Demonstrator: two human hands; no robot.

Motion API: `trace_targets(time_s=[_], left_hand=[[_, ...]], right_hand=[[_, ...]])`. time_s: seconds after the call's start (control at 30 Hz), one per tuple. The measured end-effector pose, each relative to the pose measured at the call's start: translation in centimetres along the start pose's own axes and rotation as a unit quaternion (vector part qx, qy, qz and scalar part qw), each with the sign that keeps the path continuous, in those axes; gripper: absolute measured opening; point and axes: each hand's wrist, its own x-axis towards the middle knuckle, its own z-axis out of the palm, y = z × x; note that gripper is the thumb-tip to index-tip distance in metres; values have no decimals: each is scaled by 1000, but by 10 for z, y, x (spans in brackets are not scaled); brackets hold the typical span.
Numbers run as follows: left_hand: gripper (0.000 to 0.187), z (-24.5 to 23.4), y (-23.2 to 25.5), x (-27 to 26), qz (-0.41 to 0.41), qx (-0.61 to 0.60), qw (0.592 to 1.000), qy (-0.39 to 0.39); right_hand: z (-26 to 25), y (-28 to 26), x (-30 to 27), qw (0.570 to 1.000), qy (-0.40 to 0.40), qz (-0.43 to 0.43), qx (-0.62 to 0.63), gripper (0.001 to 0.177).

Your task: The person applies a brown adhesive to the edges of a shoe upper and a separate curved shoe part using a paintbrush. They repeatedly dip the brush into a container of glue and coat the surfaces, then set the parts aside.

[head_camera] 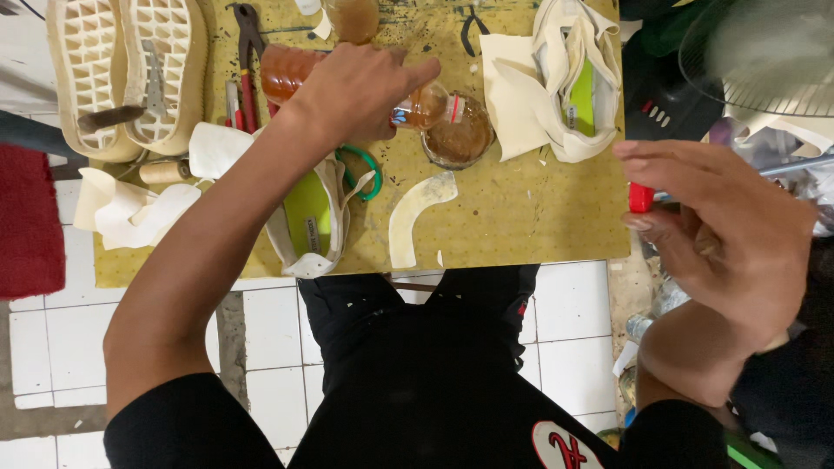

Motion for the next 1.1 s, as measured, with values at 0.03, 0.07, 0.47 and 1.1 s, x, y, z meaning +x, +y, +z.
trace_targets(time_s=[0.03, 0.07, 0.47, 1.1], left_hand=[[66, 2, 0, 0, 2, 4, 1000, 11], [66, 0, 0, 0, 1, 4, 1000, 11], [64, 1, 2, 2, 3, 22, 1000, 2], [71, 4, 0, 0, 13, -2, 1000, -2]], right_hand=[[0, -1, 2, 1000, -3, -15, 12, 34], [0, 0, 2, 1000, -4, -16, 13, 34], [6, 10, 3, 995, 26, -23, -94, 30], [29, 8, 32, 997, 68, -21, -38, 25]])
